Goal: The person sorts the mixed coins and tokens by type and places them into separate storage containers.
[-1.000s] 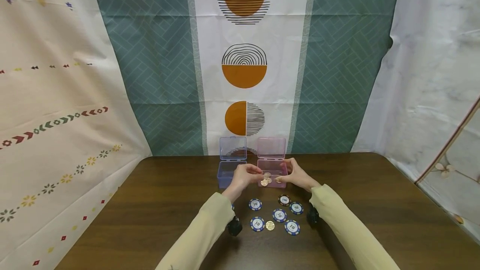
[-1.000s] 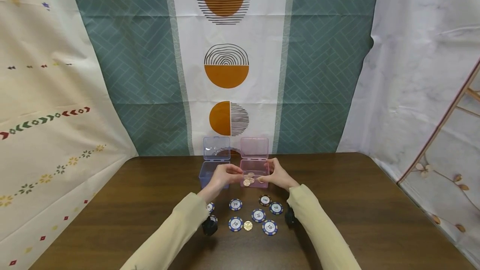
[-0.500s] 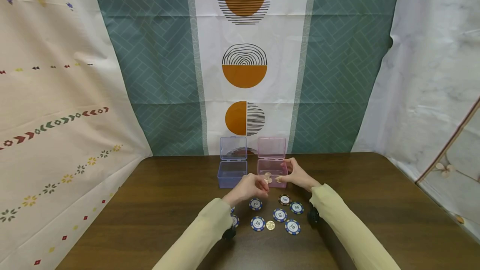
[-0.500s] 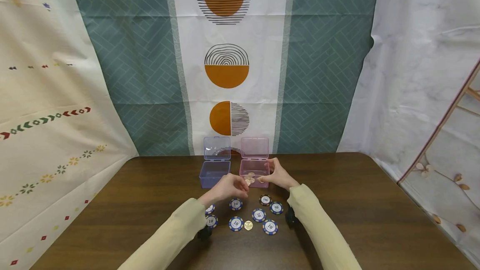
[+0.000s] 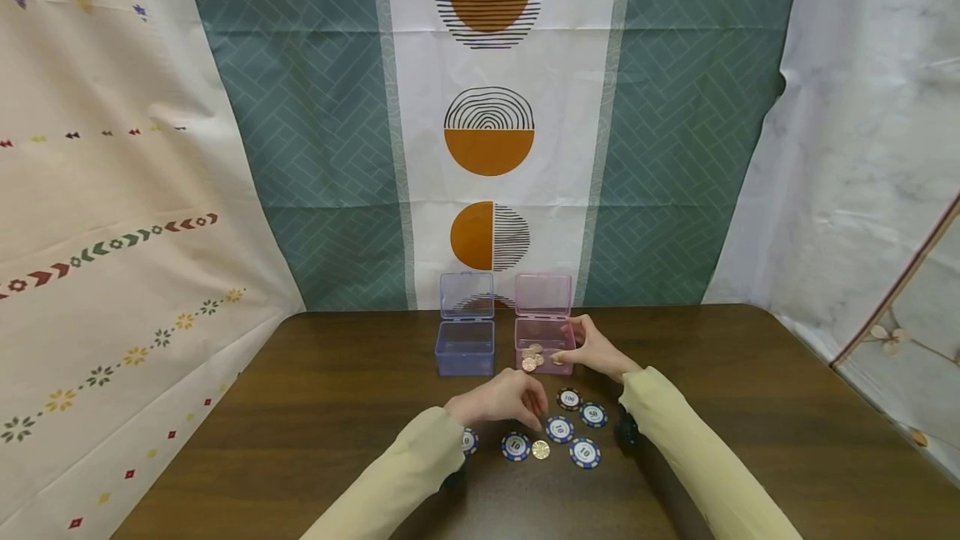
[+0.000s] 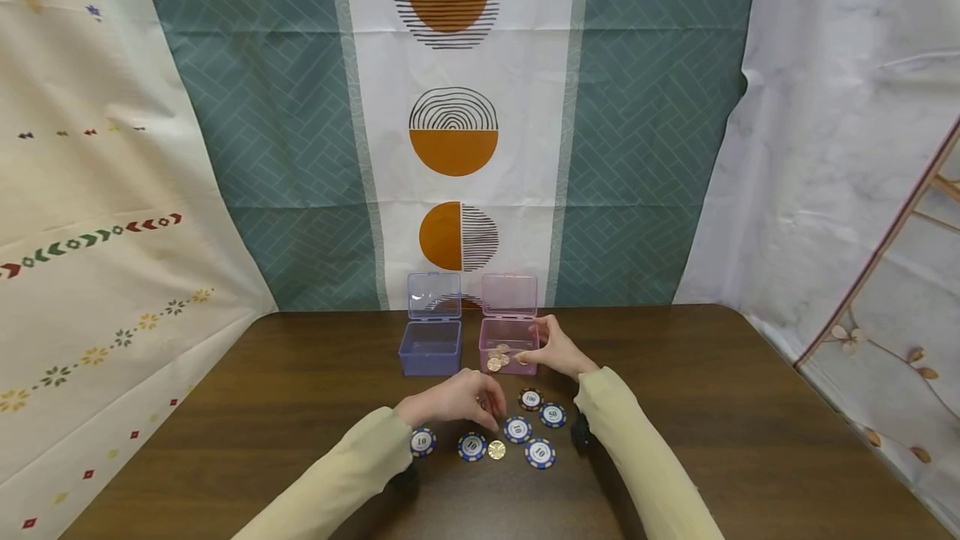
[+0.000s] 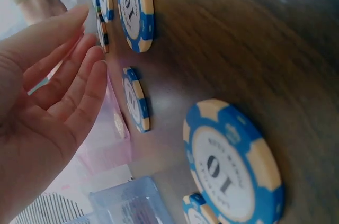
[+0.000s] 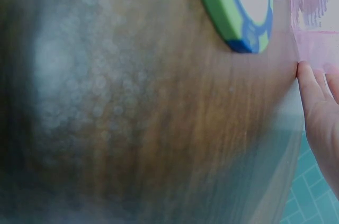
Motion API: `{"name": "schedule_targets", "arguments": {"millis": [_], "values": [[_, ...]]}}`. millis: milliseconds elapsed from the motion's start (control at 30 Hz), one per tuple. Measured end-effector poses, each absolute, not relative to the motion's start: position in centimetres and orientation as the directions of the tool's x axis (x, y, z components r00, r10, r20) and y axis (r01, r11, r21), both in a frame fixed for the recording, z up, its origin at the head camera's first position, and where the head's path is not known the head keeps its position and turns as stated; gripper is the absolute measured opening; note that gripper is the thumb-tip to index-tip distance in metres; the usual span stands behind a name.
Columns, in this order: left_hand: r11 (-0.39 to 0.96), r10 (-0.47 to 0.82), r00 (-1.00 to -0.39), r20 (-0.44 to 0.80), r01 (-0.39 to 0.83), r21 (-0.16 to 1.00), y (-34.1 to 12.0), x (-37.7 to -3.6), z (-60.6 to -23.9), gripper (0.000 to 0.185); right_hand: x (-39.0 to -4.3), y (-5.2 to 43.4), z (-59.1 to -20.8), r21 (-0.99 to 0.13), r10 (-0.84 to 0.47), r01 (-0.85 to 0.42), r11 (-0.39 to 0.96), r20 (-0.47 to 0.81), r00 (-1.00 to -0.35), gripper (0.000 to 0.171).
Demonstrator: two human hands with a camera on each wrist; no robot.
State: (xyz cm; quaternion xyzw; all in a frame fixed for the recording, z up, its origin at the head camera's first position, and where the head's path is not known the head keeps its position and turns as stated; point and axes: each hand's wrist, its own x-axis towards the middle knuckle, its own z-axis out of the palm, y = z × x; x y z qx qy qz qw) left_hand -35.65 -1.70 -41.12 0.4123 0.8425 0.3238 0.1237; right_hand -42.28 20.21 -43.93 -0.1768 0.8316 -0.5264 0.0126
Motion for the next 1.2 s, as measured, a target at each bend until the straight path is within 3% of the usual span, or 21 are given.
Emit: {"name": "schedule_targets", "arguments": {"millis": [633, 1200], "values": [[0.444, 0.872, -0.489, -0.001, 0.791, 0.421, -1.4, -34.2, -41.4, 0.018, -42.1, 20.3, -43.6, -0.890, -0.320, -0.276, 0.363, 0.159, -0.934, 0.075], [0.430, 0.881, -0.472, 0.019, 0.817, 0.385, -1.0, -34.2, -41.8, 0.016, -42.2, 20.2, -43.7, -0.893, -0.305, -0.256, 0.370, 0.143, -0.941, 0.074]]}}
